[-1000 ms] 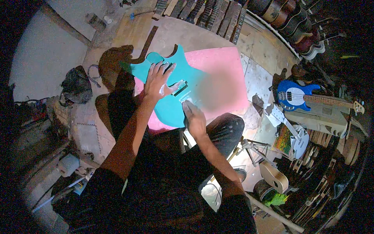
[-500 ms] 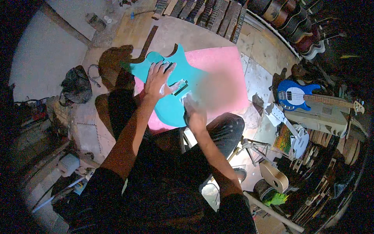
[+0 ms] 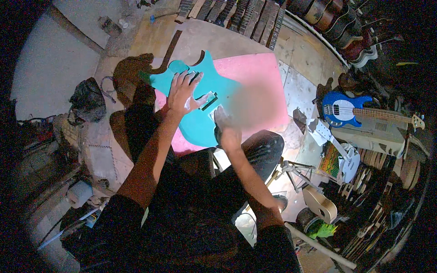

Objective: The person polishes the surface of a green guitar body by hand using a white cloth, turning the object over to reach different sections.

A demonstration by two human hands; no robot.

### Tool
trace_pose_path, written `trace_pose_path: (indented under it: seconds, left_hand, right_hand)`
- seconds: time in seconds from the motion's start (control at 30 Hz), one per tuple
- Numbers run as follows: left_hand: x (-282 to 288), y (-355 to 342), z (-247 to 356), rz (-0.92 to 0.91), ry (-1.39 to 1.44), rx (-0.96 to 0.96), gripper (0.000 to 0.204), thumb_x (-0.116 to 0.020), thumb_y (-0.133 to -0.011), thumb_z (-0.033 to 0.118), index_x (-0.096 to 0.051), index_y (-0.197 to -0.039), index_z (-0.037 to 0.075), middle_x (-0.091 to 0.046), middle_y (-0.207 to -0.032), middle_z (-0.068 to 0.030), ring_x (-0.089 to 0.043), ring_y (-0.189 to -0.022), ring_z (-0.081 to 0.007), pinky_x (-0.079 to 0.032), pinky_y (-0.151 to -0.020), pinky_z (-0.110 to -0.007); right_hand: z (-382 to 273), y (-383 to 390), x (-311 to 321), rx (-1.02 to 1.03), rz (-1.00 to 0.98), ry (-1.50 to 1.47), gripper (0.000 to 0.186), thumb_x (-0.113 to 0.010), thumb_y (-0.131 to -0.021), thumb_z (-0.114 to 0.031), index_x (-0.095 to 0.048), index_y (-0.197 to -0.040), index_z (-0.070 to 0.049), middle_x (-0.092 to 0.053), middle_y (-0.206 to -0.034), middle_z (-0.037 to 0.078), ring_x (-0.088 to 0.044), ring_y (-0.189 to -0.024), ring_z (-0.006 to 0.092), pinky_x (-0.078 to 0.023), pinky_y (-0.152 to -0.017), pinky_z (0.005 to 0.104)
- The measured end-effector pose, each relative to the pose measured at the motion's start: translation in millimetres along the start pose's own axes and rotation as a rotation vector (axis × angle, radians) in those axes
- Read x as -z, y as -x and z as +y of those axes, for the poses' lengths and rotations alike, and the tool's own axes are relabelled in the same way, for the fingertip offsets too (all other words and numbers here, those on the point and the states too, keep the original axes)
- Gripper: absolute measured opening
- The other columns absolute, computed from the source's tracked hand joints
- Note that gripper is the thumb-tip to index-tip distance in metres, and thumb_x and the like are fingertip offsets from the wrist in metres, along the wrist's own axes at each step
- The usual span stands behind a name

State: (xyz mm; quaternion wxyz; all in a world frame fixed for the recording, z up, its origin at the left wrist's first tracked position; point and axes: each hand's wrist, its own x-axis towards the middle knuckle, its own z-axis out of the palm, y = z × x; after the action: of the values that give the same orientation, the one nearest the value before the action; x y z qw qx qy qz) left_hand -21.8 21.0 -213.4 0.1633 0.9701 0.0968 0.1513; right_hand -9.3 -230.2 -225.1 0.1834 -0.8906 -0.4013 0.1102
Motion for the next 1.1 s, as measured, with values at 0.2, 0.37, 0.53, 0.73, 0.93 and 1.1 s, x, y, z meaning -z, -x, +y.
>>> trace_pose_path:
  seconds: [0.2, 0.37, 0.53, 0.73, 0.93, 1.1]
  left_hand:
    - [5.0, -0.5, 2.4, -0.023, 0.001, -0.004, 0.078, -0.074, -0.079, 0.053, -0.053, -0.143, 0.014, -0.058, -0.132, -0.0139, -0.047, -0.130, -0.0342, -0.029, -0.115, -0.056]
    - [5.3, 3.1, 0.5, -0.038, -0.008, -0.004, 0.078, -0.074, -0.079, 0.053, -0.053, -0.143, 0.014, -0.058, -0.134, -0.0140, -0.046, -0.132, -0.0346, -0.028, -0.116, -0.056]
    - [3.4, -0.7, 8.7, -0.034, -0.007, -0.011, 0.077, -0.075, -0.079, 0.052, -0.053, -0.143, 0.014, -0.057, -0.136, -0.0140, -0.045, -0.133, -0.0356, -0.027, -0.116, -0.056]
    - [6.8, 2.9, 3.6, -0.034, -0.049, -0.020, 0.078, -0.073, -0.080, 0.053, -0.051, -0.145, 0.015, -0.058, -0.137, -0.0140, -0.046, -0.133, -0.0359, -0.027, -0.116, -0.056]
    - [-0.8, 6.9, 3.9, -0.042, -0.148, -0.059, 0.073, -0.068, -0.085, 0.055, -0.052, -0.144, 0.015, -0.054, -0.142, -0.0131, -0.042, -0.136, -0.0365, -0.027, -0.116, -0.057]
    - [-12.8, 38.2, 22.7, -0.127, -0.258, -0.153, 0.068, -0.062, -0.089, 0.056, -0.052, -0.145, 0.018, -0.042, -0.154, -0.0128, -0.034, -0.143, -0.0375, -0.024, -0.116, -0.062]
  right_hand:
    - [-8.3, 2.0, 6.9, 0.013, 0.018, -0.026, 0.057, -0.058, -0.082, 0.001, -0.061, -0.137, -0.014, -0.059, -0.140, 0.012, -0.063, -0.100, 0.0352, -0.052, -0.088, 0.0443]
    - [-12.4, 11.8, 4.7, 0.051, 0.088, -0.039, 0.058, -0.056, -0.081, 0.002, -0.061, -0.137, -0.014, -0.059, -0.141, 0.010, -0.064, -0.094, 0.0355, -0.052, -0.085, 0.0417]
    - [2.4, -0.4, -0.6, 0.054, 0.157, -0.020, 0.063, -0.053, -0.081, 0.005, -0.060, -0.139, -0.018, -0.056, -0.145, 0.008, -0.067, -0.091, 0.0364, -0.052, -0.085, 0.0416]
    - [-2.9, 14.4, 1.9, 0.032, 0.046, 0.010, 0.058, -0.053, -0.082, 0.003, -0.063, -0.136, -0.016, -0.056, -0.145, 0.008, -0.065, -0.111, 0.0346, -0.050, -0.095, 0.0418]
    - [-9.6, 19.8, 0.7, -0.058, 0.053, -0.026, 0.054, -0.057, -0.086, -0.004, -0.058, -0.138, -0.019, -0.059, -0.141, 0.008, -0.066, -0.095, 0.0373, -0.054, -0.088, 0.0460]
    - [1.8, 46.7, 27.2, -0.147, 0.095, -0.645, 0.051, -0.053, -0.084, 0.003, -0.064, -0.132, -0.010, -0.063, -0.134, 0.018, -0.064, -0.119, 0.0338, -0.048, -0.105, 0.0374]
